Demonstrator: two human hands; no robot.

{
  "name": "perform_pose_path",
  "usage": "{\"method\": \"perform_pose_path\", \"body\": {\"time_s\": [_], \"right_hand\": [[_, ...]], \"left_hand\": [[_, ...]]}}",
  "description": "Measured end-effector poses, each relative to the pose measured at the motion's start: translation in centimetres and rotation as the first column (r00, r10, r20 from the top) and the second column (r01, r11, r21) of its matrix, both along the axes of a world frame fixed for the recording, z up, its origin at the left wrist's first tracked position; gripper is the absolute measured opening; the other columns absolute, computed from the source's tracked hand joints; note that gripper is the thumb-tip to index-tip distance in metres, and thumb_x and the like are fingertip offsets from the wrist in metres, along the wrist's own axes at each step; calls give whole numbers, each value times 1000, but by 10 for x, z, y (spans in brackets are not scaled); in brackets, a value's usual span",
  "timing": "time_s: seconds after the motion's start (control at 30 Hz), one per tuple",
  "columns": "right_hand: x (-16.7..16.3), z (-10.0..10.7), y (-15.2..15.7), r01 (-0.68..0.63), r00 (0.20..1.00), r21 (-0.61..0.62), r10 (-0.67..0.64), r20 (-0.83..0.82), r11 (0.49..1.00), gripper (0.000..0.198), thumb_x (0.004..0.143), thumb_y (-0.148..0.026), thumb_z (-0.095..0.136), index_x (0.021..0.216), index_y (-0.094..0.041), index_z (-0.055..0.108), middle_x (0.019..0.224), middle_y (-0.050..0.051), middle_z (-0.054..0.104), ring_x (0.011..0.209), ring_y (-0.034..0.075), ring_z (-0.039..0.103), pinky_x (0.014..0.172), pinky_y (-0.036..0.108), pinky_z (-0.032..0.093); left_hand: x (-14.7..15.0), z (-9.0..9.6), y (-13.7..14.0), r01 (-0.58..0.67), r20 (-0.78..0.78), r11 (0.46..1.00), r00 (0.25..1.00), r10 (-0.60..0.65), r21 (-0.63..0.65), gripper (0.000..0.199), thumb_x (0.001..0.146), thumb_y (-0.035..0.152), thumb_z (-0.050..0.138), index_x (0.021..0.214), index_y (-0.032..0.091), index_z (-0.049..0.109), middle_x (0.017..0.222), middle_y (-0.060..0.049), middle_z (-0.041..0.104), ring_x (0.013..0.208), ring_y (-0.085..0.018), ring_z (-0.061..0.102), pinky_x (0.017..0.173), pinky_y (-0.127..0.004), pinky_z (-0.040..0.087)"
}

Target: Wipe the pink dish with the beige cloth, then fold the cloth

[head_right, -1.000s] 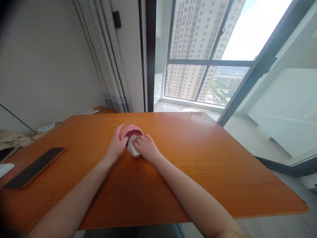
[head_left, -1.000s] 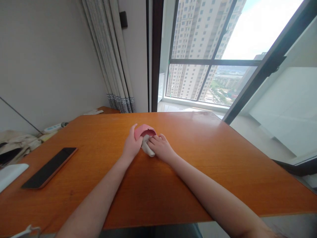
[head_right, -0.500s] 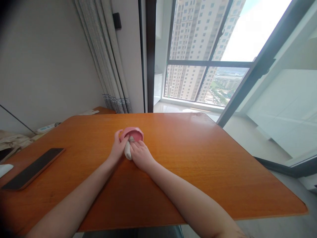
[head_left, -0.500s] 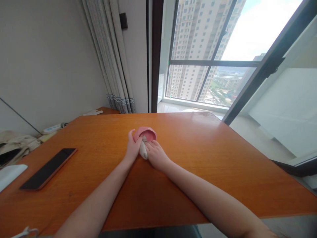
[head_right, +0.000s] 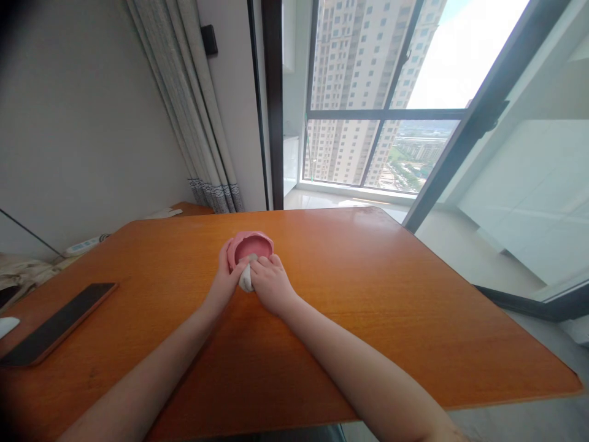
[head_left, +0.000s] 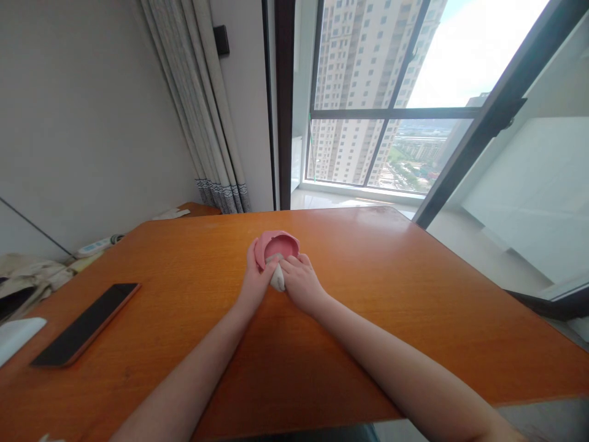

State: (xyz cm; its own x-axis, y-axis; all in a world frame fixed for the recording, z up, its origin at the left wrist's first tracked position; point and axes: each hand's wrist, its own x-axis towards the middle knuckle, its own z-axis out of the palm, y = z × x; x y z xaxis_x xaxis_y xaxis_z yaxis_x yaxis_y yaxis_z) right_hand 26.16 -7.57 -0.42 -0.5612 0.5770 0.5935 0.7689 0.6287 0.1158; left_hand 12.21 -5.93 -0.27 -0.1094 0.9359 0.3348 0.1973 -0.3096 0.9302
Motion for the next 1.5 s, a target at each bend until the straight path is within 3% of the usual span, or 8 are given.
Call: {"method": "perform_pose_path", "body": {"time_s": [0.3,0.4,0.5,0.73,0.97,1.2,1.37,1.5], "right_hand": [[17,18,6,-83,991,-54,88,101,995,14,91,-19,46,84,-19,58,83,4,61,84,17,46,74,33,25],[12,8,6,-48,995,-50,52,84,998,12,89,-18,48,86,-18,60,81,4,61,80,18,46,72,33,25],[6,2,5,-34,999,-78,36,26,996,10,87,-16,50,90,-17,60,83,4,62,78,17,46,72,33,26],[13,9,6,-94,992,-77,101,82,993,14,92,-21,46,85,-19,58,85,4,61,87,17,47,74,32,26],[8,3,6,-29,1000,-43,29,-9,999,14,90,-20,47,91,-18,60,87,6,61,83,18,46,72,33,27],[19,5,12,-62,991,-89,72,110,994,12,90,-21,47,86,-20,58,88,5,60,87,18,46,75,33,27],[11,-5,12,-42,997,-93,47,58,995,14,90,-20,46,91,-18,60,90,7,61,87,20,45,73,34,28],[7,-9,10,-129,992,-165,129,-13,978,15,87,-23,49,95,-17,60,91,8,61,86,20,46,74,33,30]], "left_hand": [[-19,10,10,52,-145,999,988,-50,13,37,76,29,54,112,19,50,114,-7,56,111,-23,51,101,-37,35],[-3,-5,6,24,65,998,998,-21,-54,62,74,34,60,129,22,36,119,-7,54,111,-22,52,97,-36,39],[8,-18,6,1,222,998,975,13,-63,56,77,36,58,128,23,38,122,-7,52,112,-20,51,98,-34,39],[-25,12,17,91,-88,996,992,-88,26,33,73,28,59,105,20,58,116,-6,59,114,-22,50,105,-36,31],[19,-7,-6,32,388,994,921,11,-103,50,76,39,59,118,20,41,107,-7,60,96,-18,59,85,-32,47],[-14,-4,16,22,-16,995,1000,-23,-94,37,73,43,61,99,17,54,94,-6,61,94,-21,57,88,-35,43],[11,-16,1,3,359,992,932,42,-124,53,74,41,61,117,22,38,98,-4,58,87,-16,59,79,-30,48],[15,-27,1,-29,370,986,925,88,-162,37,75,43,59,100,19,47,90,-2,57,82,-14,57,75,-27,48]]}}
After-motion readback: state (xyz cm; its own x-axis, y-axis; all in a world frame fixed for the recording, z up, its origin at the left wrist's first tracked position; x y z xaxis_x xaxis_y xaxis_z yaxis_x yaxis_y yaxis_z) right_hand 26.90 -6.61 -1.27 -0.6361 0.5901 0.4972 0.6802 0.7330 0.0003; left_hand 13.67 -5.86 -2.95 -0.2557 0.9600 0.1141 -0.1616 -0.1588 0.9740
